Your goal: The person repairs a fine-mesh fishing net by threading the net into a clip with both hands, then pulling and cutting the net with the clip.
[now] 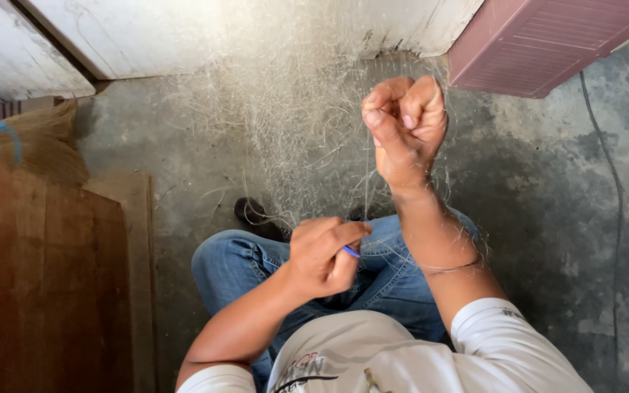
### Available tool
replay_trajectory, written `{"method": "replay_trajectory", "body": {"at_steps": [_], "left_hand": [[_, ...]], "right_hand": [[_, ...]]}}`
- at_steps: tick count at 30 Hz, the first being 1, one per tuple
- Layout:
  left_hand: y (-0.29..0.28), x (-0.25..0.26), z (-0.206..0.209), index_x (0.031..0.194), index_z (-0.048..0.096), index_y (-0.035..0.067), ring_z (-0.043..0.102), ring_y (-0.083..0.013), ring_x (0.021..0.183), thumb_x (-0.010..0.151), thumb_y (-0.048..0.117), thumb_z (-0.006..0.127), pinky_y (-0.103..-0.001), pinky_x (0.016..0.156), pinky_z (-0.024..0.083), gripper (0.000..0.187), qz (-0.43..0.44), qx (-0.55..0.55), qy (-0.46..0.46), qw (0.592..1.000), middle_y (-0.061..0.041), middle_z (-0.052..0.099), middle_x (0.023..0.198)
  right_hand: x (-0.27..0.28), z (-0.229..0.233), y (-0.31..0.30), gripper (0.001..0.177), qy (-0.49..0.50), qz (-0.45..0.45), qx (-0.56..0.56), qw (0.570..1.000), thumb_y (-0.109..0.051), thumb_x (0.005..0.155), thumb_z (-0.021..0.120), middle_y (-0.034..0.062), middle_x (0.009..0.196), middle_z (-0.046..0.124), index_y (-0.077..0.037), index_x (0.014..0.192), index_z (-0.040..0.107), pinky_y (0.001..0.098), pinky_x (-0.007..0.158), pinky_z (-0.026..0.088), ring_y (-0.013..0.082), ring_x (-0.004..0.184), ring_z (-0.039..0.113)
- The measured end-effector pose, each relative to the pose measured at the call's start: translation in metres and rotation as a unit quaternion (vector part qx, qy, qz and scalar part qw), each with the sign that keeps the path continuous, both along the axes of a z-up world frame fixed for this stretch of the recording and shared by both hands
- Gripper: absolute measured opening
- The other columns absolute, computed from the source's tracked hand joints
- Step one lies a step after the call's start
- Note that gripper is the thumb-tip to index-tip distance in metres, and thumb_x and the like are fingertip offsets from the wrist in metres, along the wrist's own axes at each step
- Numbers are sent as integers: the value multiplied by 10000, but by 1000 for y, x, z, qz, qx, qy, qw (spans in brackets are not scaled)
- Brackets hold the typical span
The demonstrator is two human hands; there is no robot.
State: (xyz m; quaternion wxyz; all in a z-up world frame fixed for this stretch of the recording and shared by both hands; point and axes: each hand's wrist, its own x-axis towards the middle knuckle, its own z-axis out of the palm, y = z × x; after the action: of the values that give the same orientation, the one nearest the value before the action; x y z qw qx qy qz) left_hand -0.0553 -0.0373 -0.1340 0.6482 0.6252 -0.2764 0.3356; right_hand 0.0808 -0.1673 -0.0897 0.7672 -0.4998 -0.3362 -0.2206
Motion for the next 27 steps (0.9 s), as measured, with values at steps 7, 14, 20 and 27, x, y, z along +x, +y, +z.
{"method": "replay_trajectory", "body": {"at_steps": [7,14,20,27], "left_hand": [[54,15,51,978,611,7,697,-298,898,986,8,469,-370,811,560,143,154,82,-25,984,-138,704,874],[69,18,55,908,535,66,596,-215,604,1094,197,463,-340,668,464,239,181,7,-101,978,-117,617,855],[31,-18,66,1160,478,46,478,-124,555,1174,253,292,-298,462,400,279,9,35,-203,978,-17,509,746],[34,-29,96,931,606,49,514,-252,618,1035,99,461,-360,549,328,185,-120,133,-270,946,-126,569,836]], "right_hand": [[2,12,-19,134,102,252,105,957,-33,1008,527,33,1111,682,-161,974,509,355,868,557,143,832,588],[9,5,-46,210,102,414,185,886,-298,1139,478,82,1373,553,-124,1118,592,496,1068,539,254,1192,578],[8,5,-52,156,100,341,133,925,-290,1094,557,75,1377,542,-142,1102,605,450,1003,573,241,1137,605],[-5,17,-42,158,58,341,75,935,-276,1073,541,105,1397,531,-128,1111,581,498,1055,571,271,1159,604]]}}
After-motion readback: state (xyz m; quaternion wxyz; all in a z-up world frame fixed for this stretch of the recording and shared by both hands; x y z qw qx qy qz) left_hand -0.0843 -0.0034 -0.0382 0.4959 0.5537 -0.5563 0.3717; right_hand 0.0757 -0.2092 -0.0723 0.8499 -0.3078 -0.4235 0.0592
